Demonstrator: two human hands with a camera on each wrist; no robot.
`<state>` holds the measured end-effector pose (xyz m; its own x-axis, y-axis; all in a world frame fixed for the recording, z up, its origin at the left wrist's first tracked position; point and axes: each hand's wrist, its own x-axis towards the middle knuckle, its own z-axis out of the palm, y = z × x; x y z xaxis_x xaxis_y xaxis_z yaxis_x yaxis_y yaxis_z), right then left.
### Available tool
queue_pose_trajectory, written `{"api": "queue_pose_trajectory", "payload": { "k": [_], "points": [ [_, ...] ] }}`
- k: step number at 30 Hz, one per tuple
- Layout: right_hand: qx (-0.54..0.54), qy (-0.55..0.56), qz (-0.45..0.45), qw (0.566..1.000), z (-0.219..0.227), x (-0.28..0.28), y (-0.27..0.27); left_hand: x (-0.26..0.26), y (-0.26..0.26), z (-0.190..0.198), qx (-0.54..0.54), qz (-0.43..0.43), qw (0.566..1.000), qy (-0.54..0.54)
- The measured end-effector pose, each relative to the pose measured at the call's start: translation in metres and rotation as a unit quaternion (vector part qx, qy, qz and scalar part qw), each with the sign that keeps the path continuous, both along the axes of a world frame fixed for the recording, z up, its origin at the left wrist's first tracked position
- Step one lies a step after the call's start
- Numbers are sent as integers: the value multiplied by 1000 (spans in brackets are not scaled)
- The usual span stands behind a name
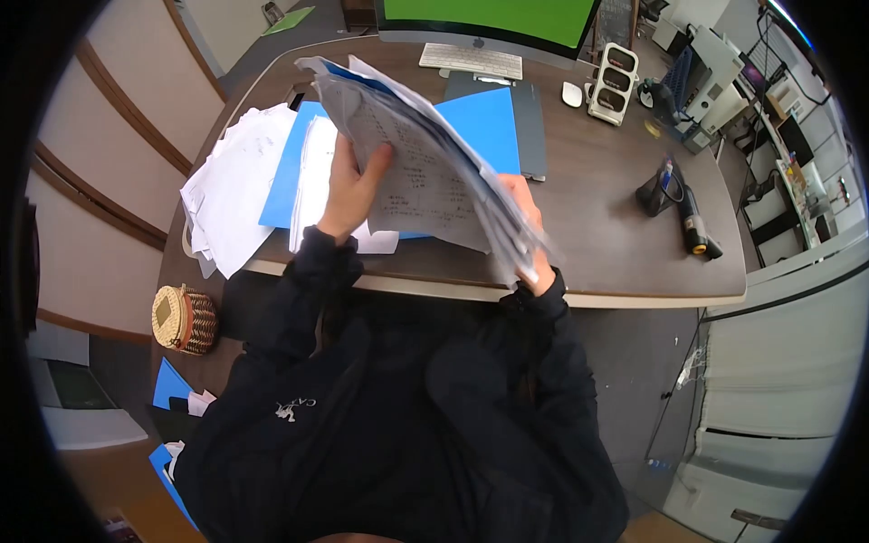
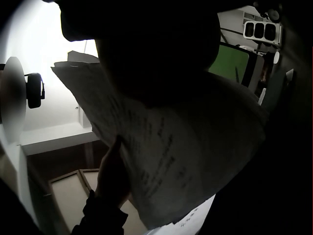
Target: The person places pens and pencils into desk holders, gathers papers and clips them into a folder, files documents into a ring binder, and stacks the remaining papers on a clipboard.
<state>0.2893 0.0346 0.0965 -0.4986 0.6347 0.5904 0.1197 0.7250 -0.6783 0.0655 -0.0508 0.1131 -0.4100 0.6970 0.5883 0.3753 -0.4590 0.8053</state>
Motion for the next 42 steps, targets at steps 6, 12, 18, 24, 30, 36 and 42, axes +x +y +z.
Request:
{"api": "queue_pose_trajectory", "payload": {
  "k": [6, 12, 18, 24, 30, 36, 42],
  "points": [
    [-91, 107, 7, 990, 2, -14, 5, -10, 3, -16, 38, 5, 999, 0],
    [-148, 99, 25, 984, 1, -26, 14, -13, 7, -51, 53, 103, 988, 98],
    [1, 240, 30, 970, 52, -37, 6, -16, 22, 24, 284, 179, 932, 134],
    [-59, 98, 18, 993, 15, -40, 38, -27, 32, -13, 21, 201, 975, 98],
    [-215, 152, 39, 964, -16, -37, 38, -17, 31, -13, 30, 113, 993, -4],
    [-141, 124, 21, 982, -2, -40, 37, -10, 33, 3, 113, 119, 985, 56],
    [-146, 125, 29, 981, 9, -38, 37, -20, 27, 32, 201, 115, 968, 96]
  ]
}}
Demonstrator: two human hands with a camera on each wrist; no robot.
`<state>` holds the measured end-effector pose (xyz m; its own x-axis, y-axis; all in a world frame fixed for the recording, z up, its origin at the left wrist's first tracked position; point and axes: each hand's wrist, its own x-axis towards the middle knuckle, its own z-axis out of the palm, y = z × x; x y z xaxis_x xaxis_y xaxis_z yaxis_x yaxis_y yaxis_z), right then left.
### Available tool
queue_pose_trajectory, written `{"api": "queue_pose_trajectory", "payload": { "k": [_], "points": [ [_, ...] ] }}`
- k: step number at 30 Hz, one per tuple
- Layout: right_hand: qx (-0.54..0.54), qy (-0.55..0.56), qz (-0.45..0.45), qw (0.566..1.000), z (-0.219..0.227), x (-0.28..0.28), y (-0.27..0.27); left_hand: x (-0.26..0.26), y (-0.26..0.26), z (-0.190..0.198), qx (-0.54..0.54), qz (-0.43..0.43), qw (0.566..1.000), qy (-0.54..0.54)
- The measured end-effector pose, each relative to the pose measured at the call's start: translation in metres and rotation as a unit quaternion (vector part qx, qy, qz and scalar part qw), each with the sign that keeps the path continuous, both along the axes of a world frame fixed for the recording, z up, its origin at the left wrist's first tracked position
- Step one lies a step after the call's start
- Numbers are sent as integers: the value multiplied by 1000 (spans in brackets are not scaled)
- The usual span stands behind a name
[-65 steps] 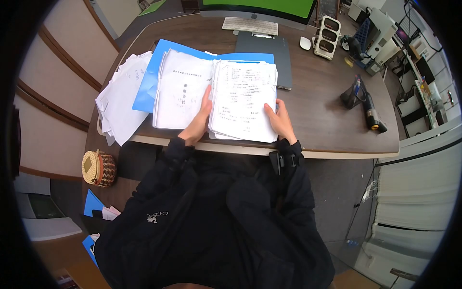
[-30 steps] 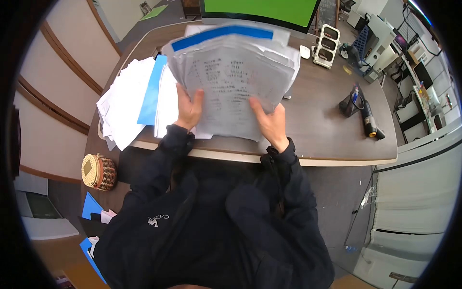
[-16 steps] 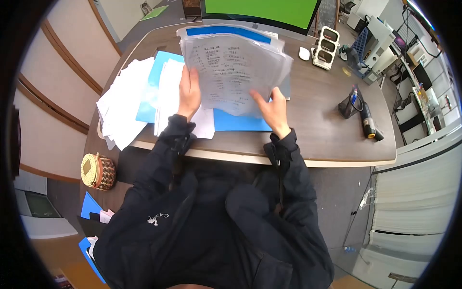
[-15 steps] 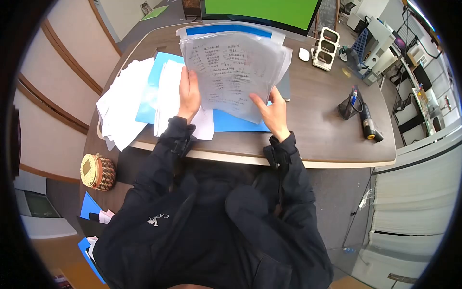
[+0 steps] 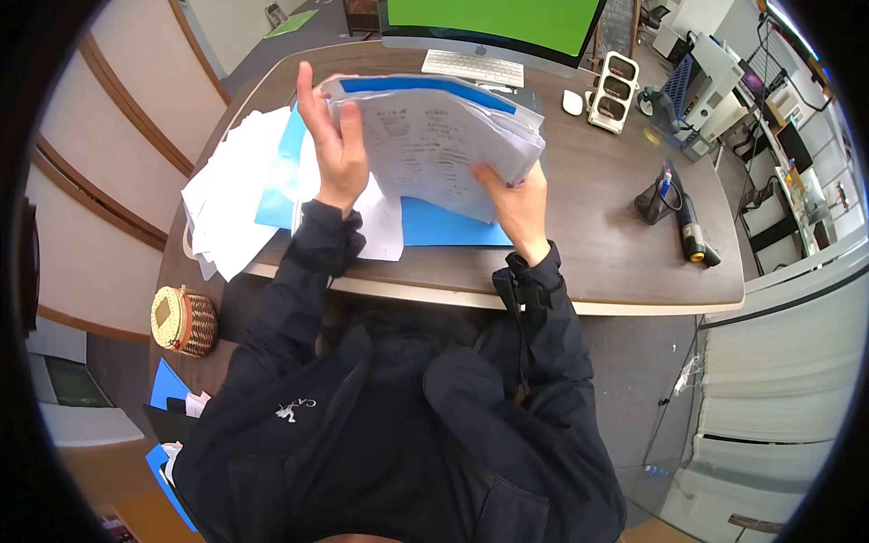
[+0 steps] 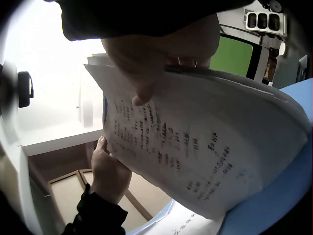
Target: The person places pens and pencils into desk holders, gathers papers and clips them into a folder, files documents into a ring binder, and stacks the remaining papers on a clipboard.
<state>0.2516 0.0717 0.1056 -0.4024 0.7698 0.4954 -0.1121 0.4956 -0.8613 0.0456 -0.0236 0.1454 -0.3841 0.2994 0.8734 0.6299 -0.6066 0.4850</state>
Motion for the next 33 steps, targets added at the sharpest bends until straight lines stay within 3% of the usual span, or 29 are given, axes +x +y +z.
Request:
{"api": "queue_pose_trajectory", "payload": {
  "k": [1, 3, 5, 6, 10, 12, 16, 18, 24, 31, 33],
  "points": [
    [9, 19, 6, 1000, 5, 1, 0, -5, 2, 6, -7, 14, 999, 51],
    [20, 13, 2, 1000, 15, -3, 1, -8, 8, 19, 34, 5, 999, 9],
    [30, 9, -4, 1000, 20, -6, 1, -14, 4, 31, -63, 64, 982, 166],
    [33, 19, 0, 999, 21, -9, 0, -10, 4, 33, -88, 49, 988, 119],
    [36, 45, 28, 998, 24, -13, 0, -18, -2, 33, -113, 72, 978, 162],
    [26, 38, 29, 999, 21, -12, 2, -23, -2, 32, -109, 64, 988, 93],
    [20, 24, 21, 999, 22, -13, -1, -33, 1, 30, -89, 69, 987, 111],
    [6, 29, 35, 999, 19, -13, 2, -40, 2, 31, -134, -37, 988, -70],
    [3, 20, 45, 999, 14, -13, 3, -33, 7, 34, -72, -104, 961, -245],
    [-10, 24, 55, 998, 13, -12, 1, -43, 6, 36, -119, -127, 956, -237],
    [-13, 26, 60, 998, 10, -13, 5, -44, 7, 36, -98, -167, 933, -302]
  ]
}}
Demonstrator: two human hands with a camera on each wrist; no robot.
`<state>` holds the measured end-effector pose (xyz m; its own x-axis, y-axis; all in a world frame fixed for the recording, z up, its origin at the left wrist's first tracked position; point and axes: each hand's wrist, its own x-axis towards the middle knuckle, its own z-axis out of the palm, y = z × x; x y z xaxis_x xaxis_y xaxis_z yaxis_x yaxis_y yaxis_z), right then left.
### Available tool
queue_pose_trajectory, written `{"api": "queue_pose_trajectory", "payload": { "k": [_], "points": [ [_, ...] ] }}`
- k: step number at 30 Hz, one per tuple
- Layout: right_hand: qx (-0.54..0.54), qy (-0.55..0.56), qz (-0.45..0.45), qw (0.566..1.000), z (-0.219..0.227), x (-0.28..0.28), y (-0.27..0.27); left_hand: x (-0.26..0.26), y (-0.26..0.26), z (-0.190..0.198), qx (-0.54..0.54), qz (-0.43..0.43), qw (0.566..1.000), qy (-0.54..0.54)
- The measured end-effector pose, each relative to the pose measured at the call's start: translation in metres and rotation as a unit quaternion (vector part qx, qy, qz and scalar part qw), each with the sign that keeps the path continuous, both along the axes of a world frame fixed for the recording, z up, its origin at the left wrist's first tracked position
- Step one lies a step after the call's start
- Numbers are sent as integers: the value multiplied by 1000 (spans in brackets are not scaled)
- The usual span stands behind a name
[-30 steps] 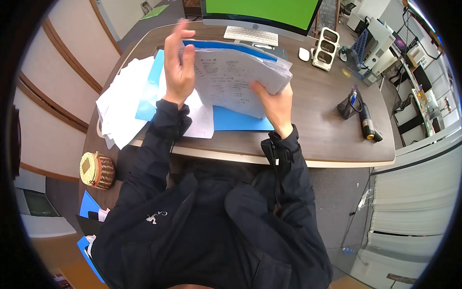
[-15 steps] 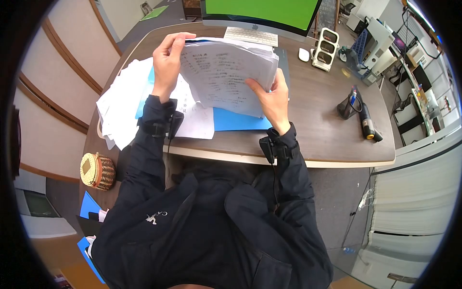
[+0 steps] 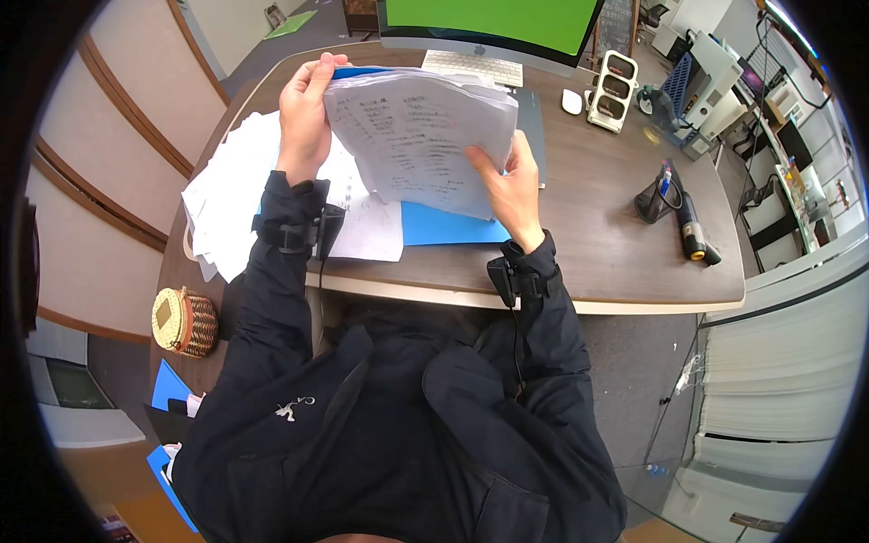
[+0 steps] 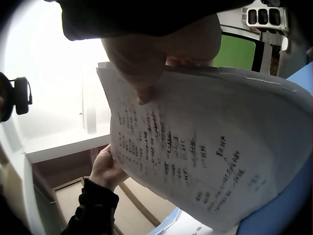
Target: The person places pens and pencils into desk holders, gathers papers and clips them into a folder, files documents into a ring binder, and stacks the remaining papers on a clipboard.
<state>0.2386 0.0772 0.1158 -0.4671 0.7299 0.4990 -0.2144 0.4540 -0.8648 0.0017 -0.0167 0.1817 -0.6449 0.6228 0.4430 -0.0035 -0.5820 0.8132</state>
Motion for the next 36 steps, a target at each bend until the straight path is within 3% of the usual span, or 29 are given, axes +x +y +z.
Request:
{"api": "queue_pose_trajectory", "payload": {
  "k": [1, 3, 7, 10, 12, 16, 20, 23, 25, 26, 28, 29, 30, 36],
  "points": [
    [-4, 1, 6, 1000, -3, -1, 2, 0, -1, 1, 0, 0, 1000, 1],
    [16, -11, -5, 1000, -9, -4, 5, 1, -4, 4, -8, -139, 985, -99],
    [7, -51, -27, 998, -9, -2, 4, -8, -8, 5, 8, -175, 979, -102],
    [-11, -31, -14, 999, -15, -2, 7, -12, -4, -2, 15, -161, 981, -109],
    [-1, -35, -19, 999, -15, -3, 6, -3, 1, -3, -5, -109, 991, -71],
    [-7, -47, -28, 998, -13, -3, 5, 7, -3, 3, -8, -84, 996, 0],
    [8, -44, -26, 999, -15, -3, 6, -3, -3, -7, -81, -120, 989, 22],
    [-4, -33, -26, 999, -16, -3, 4, 5, -7, -4, -22, -94, 994, 45],
    [-5, -20, -44, 999, -16, -3, 3, 5, -14, -8, 65, -155, 985, 29],
    [-5, -20, -44, 999, -17, -2, 4, 4, -15, -14, 65, -155, 985, 29],
    [-28, -4, -37, 999, -20, -1, 7, 3, -16, -35, 52, -80, 979, 178],
    [-28, -5, -37, 999, -20, -1, 7, 5, -15, -47, 42, -89, 973, 208],
    [-29, -6, -40, 999, -19, 0, 6, 9, -16, -58, 20, -22, 963, 267],
    [-64, 30, -34, 997, -25, -2, 13, 27, 0, -109, -118, 35, 953, 275]
  ]
}}
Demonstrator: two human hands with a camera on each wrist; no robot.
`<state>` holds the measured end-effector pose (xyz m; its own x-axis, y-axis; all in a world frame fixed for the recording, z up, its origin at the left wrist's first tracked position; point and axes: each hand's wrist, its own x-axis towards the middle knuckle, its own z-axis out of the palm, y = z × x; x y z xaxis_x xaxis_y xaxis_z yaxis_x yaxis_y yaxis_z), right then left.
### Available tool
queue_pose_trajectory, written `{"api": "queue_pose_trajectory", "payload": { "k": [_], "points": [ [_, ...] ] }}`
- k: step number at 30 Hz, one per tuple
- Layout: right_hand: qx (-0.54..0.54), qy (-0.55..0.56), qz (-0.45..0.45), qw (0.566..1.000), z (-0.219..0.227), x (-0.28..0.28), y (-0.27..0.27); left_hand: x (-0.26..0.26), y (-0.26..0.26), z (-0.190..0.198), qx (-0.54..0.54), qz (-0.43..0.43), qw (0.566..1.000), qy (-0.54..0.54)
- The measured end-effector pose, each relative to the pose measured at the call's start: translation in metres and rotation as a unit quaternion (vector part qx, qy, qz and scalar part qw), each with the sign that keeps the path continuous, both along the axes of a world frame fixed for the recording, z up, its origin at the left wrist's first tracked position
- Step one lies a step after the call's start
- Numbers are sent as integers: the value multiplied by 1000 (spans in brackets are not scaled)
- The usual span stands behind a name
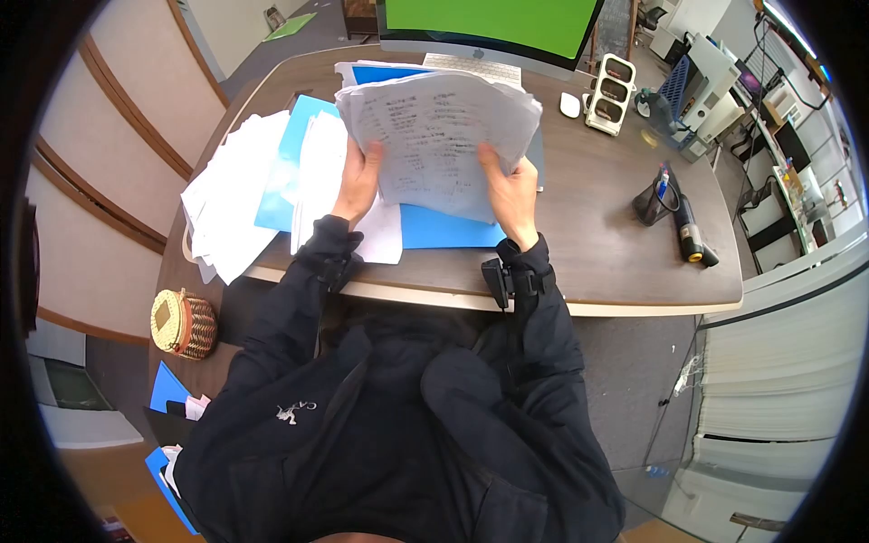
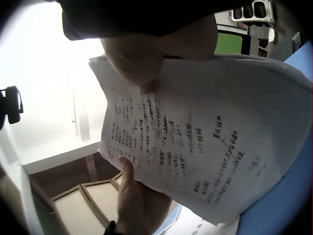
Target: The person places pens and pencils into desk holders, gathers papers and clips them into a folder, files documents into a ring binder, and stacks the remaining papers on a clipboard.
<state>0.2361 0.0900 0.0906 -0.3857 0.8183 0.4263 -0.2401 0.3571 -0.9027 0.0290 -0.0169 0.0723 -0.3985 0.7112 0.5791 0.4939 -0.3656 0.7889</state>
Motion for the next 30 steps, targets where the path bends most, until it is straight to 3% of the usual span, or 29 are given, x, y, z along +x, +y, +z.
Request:
{"api": "queue_pose_trajectory", "payload": {
  "k": [2, 6, 8, 13, 17, 19, 30],
  "points": [
    [-20, 11, -8, 1000, 0, 2, 3, -1, -4, 3, 51, 0, 994, -98],
    [-65, 58, -19, 996, -7, 14, 16, -19, -11, -10, 76, -18, 992, -102],
    [-77, 92, -27, 992, -10, 18, 20, -17, -25, -11, -19, 5, 997, -70],
    [-102, 100, -20, 990, -9, 26, 17, 6, -43, -1, -47, 28, 998, 14],
    [-109, 100, 7, 989, -14, 31, 22, -3, -38, -14, -95, 35, 995, 9],
    [-119, 101, 20, 988, -18, 33, 25, -9, -32, -28, -89, -23, 991, -93],
    [-110, 50, 57, 991, -37, 32, 27, 20, -3, -57, -6, -77, 988, -134]
  ]
}}
